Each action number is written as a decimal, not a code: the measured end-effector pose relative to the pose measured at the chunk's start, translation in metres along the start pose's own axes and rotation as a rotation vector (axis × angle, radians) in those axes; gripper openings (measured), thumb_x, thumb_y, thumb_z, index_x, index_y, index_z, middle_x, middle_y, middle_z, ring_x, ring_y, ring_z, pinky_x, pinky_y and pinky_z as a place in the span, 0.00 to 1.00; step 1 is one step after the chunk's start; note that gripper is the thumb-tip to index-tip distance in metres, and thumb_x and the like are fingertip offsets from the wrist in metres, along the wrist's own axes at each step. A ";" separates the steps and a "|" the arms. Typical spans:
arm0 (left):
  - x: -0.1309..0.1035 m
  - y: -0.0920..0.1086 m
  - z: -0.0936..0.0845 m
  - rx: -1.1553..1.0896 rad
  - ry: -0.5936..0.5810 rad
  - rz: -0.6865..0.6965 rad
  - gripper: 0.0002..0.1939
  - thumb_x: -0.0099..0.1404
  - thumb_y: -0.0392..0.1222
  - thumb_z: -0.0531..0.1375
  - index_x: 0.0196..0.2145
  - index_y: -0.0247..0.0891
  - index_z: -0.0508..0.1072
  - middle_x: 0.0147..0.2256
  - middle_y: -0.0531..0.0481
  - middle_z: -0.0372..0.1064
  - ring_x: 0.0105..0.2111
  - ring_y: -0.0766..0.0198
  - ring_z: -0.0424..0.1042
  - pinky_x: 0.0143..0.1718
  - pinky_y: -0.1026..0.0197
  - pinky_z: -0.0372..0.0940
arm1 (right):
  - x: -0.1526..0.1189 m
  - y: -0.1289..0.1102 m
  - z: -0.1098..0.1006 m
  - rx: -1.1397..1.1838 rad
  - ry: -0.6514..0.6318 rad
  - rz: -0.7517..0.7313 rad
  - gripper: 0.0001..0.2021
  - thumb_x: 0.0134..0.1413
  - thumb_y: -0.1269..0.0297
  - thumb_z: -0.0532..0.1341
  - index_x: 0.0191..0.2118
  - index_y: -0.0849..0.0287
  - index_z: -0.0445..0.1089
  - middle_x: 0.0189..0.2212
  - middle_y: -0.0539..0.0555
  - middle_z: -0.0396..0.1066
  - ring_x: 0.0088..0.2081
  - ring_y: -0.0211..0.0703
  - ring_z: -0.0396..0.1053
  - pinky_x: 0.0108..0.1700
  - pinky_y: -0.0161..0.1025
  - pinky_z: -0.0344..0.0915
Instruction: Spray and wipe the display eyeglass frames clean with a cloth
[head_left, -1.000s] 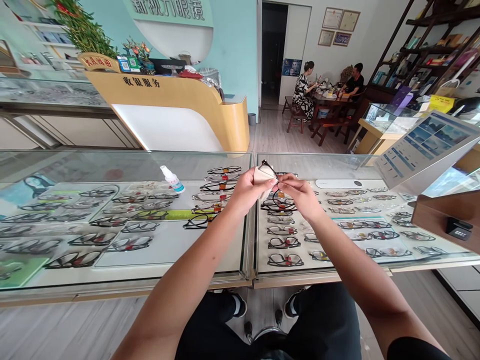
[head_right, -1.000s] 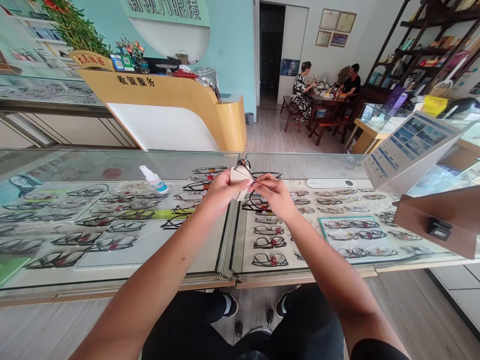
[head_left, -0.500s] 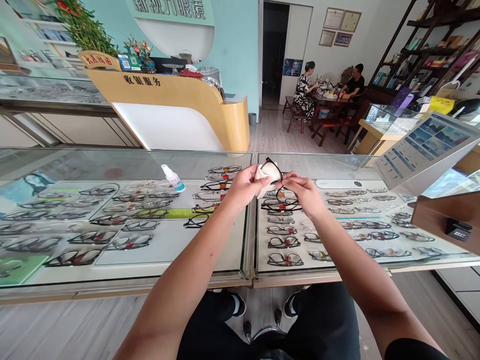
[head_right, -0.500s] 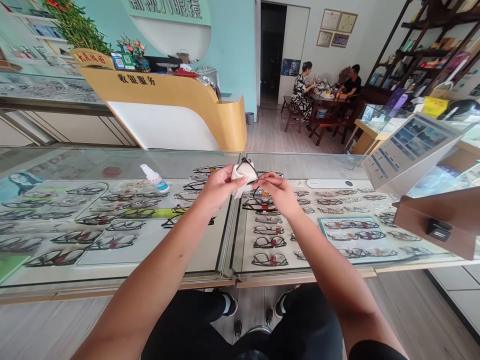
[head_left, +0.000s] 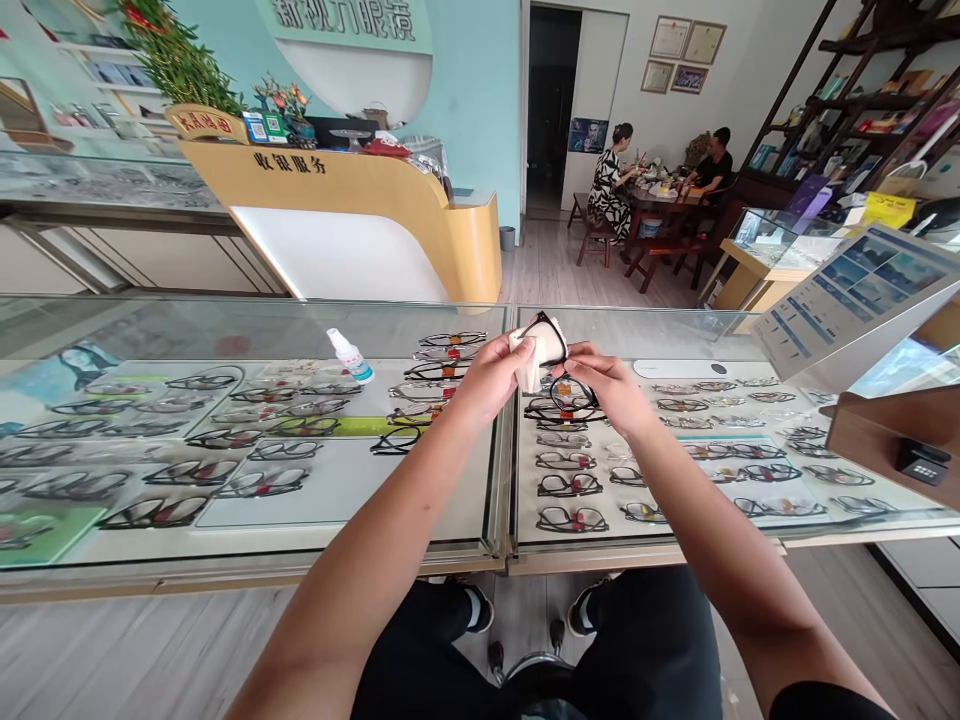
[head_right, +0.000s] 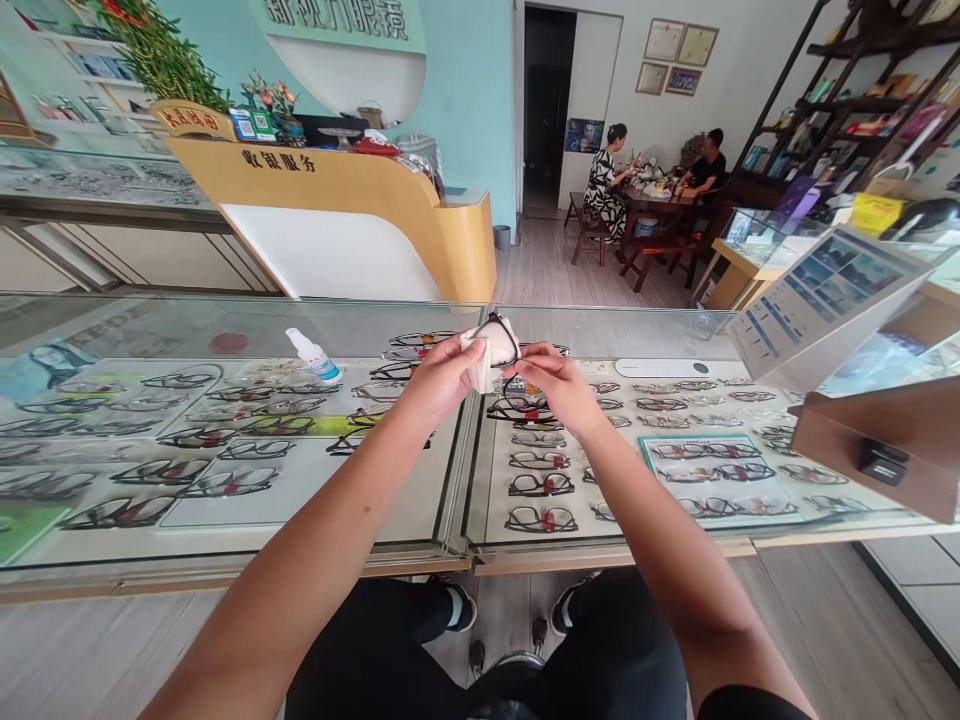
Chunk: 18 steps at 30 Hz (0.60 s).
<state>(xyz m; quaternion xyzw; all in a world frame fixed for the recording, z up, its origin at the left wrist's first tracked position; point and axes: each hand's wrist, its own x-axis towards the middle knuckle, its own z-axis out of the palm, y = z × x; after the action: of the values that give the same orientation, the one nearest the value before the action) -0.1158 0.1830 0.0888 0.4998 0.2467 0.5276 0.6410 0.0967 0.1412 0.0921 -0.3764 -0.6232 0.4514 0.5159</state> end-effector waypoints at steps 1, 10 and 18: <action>0.000 0.000 0.000 0.001 -0.009 0.001 0.32 0.58 0.63 0.83 0.48 0.37 0.86 0.42 0.44 0.85 0.42 0.57 0.83 0.42 0.58 0.75 | 0.000 0.001 0.000 -0.008 -0.006 -0.004 0.20 0.61 0.36 0.76 0.35 0.47 0.90 0.50 0.55 0.72 0.59 0.56 0.72 0.70 0.53 0.65; 0.002 -0.008 0.000 0.093 0.085 0.056 0.33 0.59 0.70 0.80 0.43 0.37 0.86 0.39 0.45 0.87 0.38 0.57 0.83 0.42 0.57 0.74 | -0.001 0.006 0.004 -0.203 -0.051 -0.132 0.21 0.69 0.35 0.71 0.39 0.45 0.91 0.54 0.57 0.76 0.63 0.58 0.73 0.74 0.59 0.62; -0.002 -0.005 0.010 0.046 0.116 0.061 0.38 0.58 0.77 0.78 0.44 0.38 0.85 0.38 0.44 0.86 0.35 0.57 0.82 0.39 0.57 0.73 | -0.006 0.001 0.009 -0.332 -0.045 -0.231 0.21 0.76 0.39 0.67 0.40 0.44 0.90 0.54 0.57 0.78 0.63 0.59 0.73 0.75 0.61 0.59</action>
<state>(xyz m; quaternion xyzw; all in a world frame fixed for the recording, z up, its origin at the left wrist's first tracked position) -0.1061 0.1773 0.0880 0.4902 0.2802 0.5693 0.5977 0.0888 0.1339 0.0889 -0.3723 -0.7394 0.2885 0.4810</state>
